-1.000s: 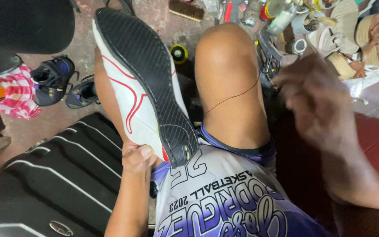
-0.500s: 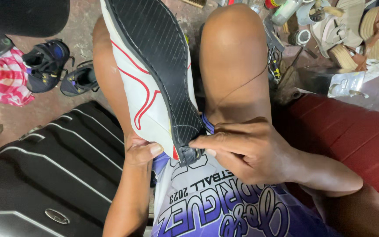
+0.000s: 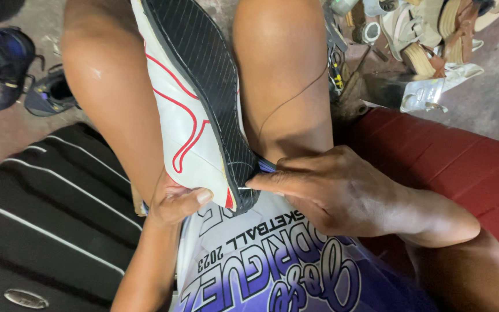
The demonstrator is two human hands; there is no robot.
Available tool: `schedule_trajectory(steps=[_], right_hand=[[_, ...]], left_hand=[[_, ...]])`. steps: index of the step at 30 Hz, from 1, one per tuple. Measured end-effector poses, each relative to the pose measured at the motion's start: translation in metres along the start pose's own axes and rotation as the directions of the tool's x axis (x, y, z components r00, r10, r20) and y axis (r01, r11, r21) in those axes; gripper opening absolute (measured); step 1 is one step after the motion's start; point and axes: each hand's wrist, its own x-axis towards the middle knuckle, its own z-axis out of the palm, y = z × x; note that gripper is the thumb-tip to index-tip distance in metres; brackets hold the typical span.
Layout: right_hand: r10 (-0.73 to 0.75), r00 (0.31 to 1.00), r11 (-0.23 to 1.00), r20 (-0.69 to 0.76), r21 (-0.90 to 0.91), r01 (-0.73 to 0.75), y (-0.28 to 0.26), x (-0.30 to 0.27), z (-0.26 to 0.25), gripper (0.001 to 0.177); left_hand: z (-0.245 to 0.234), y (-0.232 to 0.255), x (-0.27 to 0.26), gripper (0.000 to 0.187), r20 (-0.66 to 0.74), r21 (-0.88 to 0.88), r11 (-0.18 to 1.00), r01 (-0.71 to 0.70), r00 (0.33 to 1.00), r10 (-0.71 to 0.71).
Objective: The person is repairing a white and red shoe by hand-sewing the sole to the upper. They use a needle and thread to stitch along the edge of the shoe, pulling the thread tight after each pass.
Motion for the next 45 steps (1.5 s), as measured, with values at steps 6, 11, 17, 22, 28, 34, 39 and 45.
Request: schedule_trajectory(steps=[6, 11, 17, 22, 28, 34, 39, 45], right_hand=[[0.062, 0.996, 0.998, 0.067, -0.016, -0.061, 0.031, -0.007, 0.004, 0.033], [0.104, 0.980, 0.972, 0.168, 0.192, -0.136, 0.055, -0.006, 0.009, 0.025], [-0.076, 0.993, 0.969, 0.090, 0.240, 0.052, 0.062, 0.007, 0.007, 0.020], [-0.004, 0.978, 0.987, 0.208, 0.156, -0.030, 0.062, 0.013, 0.011, 0.018], [-0.063, 0.989, 0.997, 0.133, 0.062, 0.055, 0.066, 0.004, 0.016, 0.018], [-0.070, 0.983, 0.997, 0.171, -0.009, 0.073, 0.069, -0.008, 0.010, 0.025], [-0.069, 0.975, 0.987, 0.212, -0.125, 0.097, 0.072, -0.012, 0.011, 0.031], [-0.067, 0.985, 0.996, 0.160, -0.054, 0.077, 0.066, -0.011, 0.017, 0.027]], left_hand=[[0.022, 0.010, 0.005, 0.024, -0.006, 0.334, 0.941, 0.049, 0.999, -0.050], [0.037, 0.033, 0.022, 0.023, 0.133, 0.701, 0.713, -0.010, 0.984, -0.117], [0.041, 0.049, 0.034, 0.032, 0.115, 0.815, 0.574, 0.079, 0.949, -0.293], [0.038, 0.052, 0.037, 0.038, 0.141, 0.842, 0.526, 0.118, 0.894, -0.425], [0.047, 0.066, 0.041, 0.034, 0.133, 0.891, 0.449, 0.070, 0.905, -0.403], [0.055, 0.073, 0.046, 0.036, 0.212, 0.880, 0.474, -0.007, 0.900, -0.380], [0.050, 0.062, 0.055, 0.034, 0.273, 0.891, 0.444, -0.094, 0.892, -0.359], [0.050, 0.057, 0.053, 0.029, 0.274, 0.861, 0.507, -0.035, 0.872, -0.405]])
